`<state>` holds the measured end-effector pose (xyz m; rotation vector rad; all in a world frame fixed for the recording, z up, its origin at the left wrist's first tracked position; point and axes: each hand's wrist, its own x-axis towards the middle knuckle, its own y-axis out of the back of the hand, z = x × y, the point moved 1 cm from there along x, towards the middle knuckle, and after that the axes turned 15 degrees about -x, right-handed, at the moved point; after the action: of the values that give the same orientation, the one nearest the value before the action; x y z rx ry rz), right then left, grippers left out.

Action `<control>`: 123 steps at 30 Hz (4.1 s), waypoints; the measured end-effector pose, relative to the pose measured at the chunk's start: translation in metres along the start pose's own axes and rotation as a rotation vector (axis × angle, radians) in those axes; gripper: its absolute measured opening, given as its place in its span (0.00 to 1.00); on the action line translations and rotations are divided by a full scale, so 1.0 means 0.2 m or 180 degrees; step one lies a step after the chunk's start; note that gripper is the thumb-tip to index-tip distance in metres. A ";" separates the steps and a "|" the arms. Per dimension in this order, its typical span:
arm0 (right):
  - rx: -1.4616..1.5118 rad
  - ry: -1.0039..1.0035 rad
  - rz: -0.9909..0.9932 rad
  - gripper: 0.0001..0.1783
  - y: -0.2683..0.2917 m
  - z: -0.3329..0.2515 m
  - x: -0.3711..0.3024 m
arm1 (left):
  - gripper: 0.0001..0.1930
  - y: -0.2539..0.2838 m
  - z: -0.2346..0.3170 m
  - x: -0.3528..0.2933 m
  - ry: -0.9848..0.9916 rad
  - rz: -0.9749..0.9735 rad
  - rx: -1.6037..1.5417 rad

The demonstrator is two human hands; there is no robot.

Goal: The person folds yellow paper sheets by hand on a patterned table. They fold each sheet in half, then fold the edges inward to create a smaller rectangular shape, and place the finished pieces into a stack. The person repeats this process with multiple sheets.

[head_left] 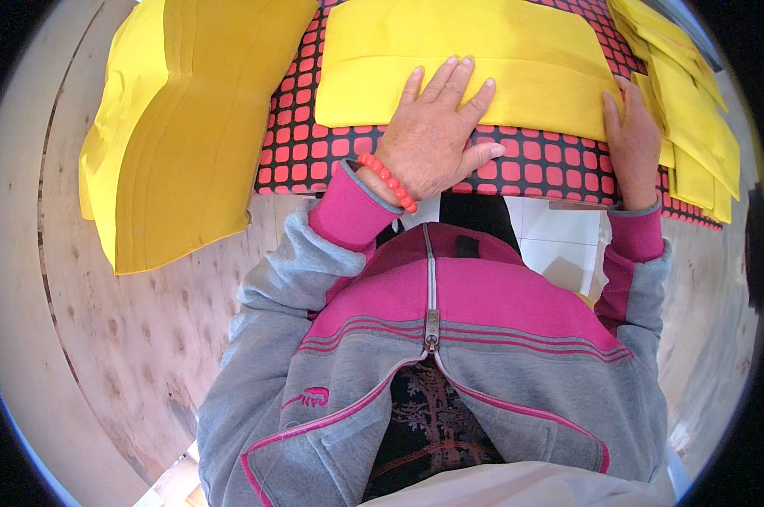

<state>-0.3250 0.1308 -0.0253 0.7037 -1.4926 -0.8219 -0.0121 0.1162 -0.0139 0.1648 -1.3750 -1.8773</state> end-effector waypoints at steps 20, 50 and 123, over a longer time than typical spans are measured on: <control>0.1077 0.1013 0.0276 0.23 0.21 -0.72 -0.17 | 0.37 -0.02 -0.02 0.00 0.0119 -0.0247 0.0324; -0.0620 0.0005 -0.0051 0.37 0.25 -0.19 -0.35 | 0.42 0.19 -0.10 -0.23 0.0820 0.0623 0.1055; 0.1215 0.1690 -0.0171 0.15 0.76 -0.75 -0.44 | 0.19 0.15 0.11 -0.46 0.2306 0.0514 -0.5677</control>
<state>-0.1629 0.2757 0.0527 1.1493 -1.1512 -0.3419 0.0553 0.1906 -0.0092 -0.1722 0.8998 -1.9060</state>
